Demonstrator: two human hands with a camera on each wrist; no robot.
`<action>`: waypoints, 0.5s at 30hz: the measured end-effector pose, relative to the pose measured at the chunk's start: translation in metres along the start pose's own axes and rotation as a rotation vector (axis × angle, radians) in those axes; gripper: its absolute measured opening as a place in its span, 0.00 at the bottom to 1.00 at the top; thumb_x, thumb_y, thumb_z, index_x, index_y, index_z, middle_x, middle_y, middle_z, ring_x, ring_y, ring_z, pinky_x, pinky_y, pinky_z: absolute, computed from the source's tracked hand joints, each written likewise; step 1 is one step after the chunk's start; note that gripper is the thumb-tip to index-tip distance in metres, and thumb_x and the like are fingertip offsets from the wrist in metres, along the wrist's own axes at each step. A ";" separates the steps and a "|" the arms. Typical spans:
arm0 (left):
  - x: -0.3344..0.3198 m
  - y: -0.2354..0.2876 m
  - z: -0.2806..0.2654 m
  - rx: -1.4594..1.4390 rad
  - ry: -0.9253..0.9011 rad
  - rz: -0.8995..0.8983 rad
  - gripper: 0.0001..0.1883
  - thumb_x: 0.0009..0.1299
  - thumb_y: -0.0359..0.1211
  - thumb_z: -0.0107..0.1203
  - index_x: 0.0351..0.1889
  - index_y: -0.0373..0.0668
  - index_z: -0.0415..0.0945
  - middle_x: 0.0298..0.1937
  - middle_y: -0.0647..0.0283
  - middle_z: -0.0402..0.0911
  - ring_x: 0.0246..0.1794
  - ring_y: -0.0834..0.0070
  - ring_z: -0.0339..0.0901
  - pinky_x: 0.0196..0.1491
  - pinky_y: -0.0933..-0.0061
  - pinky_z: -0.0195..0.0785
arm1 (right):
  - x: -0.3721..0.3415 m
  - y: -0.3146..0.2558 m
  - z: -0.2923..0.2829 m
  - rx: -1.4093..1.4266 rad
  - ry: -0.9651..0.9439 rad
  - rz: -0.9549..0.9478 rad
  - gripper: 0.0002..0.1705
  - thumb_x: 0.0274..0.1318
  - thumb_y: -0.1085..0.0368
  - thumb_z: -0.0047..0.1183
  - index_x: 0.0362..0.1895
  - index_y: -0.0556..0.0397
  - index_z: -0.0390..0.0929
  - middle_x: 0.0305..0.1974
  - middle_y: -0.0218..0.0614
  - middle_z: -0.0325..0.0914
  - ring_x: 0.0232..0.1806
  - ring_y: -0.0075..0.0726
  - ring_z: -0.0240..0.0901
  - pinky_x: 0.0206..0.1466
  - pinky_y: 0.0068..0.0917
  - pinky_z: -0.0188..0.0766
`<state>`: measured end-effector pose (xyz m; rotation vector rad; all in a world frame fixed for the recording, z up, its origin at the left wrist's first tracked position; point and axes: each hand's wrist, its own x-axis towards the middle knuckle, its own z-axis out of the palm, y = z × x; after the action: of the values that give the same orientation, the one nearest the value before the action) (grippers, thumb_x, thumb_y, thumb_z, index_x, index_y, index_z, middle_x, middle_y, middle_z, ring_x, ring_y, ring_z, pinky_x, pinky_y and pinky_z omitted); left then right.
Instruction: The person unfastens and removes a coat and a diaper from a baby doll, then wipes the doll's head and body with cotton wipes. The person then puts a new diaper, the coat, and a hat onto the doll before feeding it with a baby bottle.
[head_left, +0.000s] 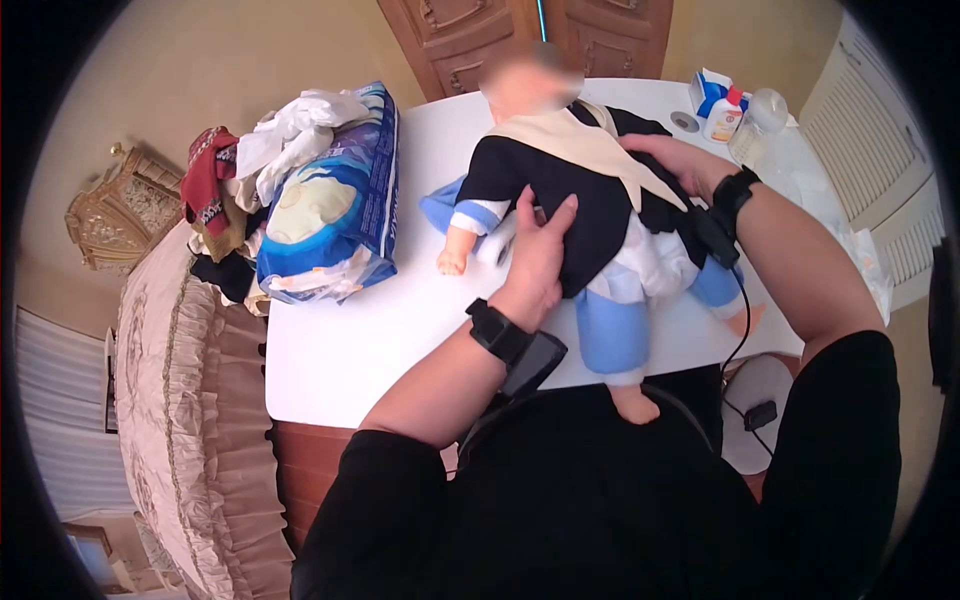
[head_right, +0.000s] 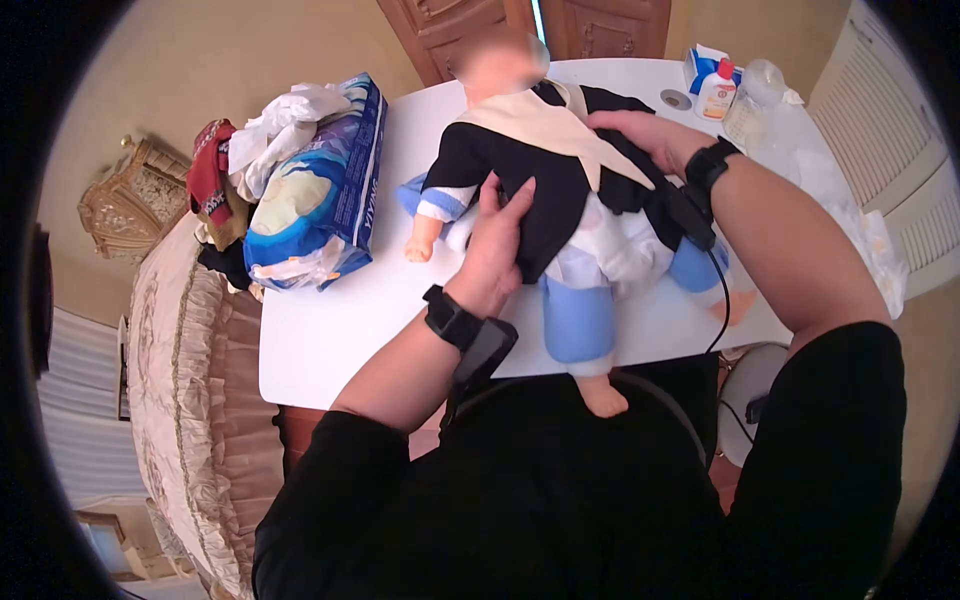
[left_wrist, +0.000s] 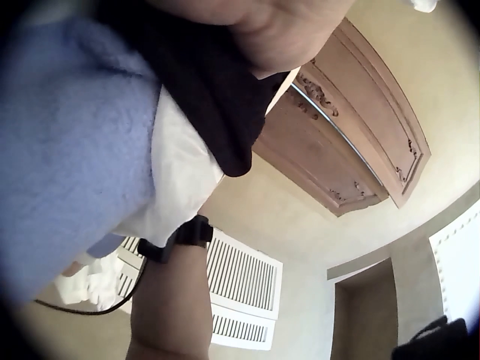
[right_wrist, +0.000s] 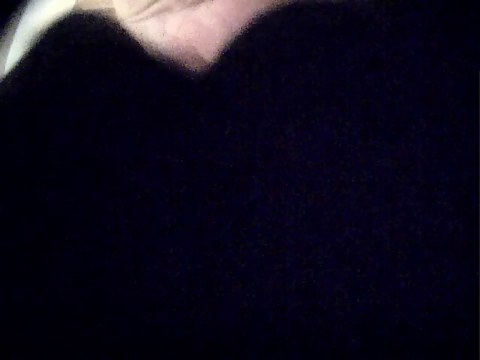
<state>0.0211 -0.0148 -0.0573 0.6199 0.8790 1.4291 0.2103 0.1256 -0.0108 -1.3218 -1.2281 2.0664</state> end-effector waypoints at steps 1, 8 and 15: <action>-0.003 0.001 0.001 -0.004 -0.002 0.003 0.45 0.69 0.34 0.59 0.75 0.40 0.38 0.64 0.51 0.64 0.62 0.66 0.67 0.61 0.69 0.66 | -0.001 0.002 -0.002 0.014 -0.019 -0.015 0.22 0.55 0.52 0.59 0.48 0.54 0.79 0.40 0.39 0.84 0.35 0.34 0.82 0.40 0.30 0.81; -0.008 0.014 0.000 0.044 -0.011 0.090 0.37 0.69 0.28 0.58 0.72 0.43 0.49 0.63 0.55 0.64 0.62 0.68 0.66 0.62 0.71 0.65 | -0.008 0.001 -0.004 0.079 -0.087 -0.118 0.23 0.56 0.55 0.58 0.50 0.57 0.78 0.43 0.39 0.83 0.40 0.32 0.82 0.47 0.28 0.79; 0.012 0.038 -0.042 -0.189 -0.125 0.037 0.23 0.62 0.21 0.47 0.57 0.39 0.72 0.58 0.61 0.73 0.59 0.73 0.69 0.66 0.71 0.56 | -0.002 -0.002 0.006 0.115 -0.103 -0.209 0.25 0.56 0.58 0.57 0.55 0.58 0.75 0.45 0.41 0.82 0.41 0.33 0.82 0.49 0.29 0.79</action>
<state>-0.0358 -0.0060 -0.0518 0.5775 0.6284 1.4700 0.2059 0.1226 -0.0075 -1.0023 -1.2144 2.0423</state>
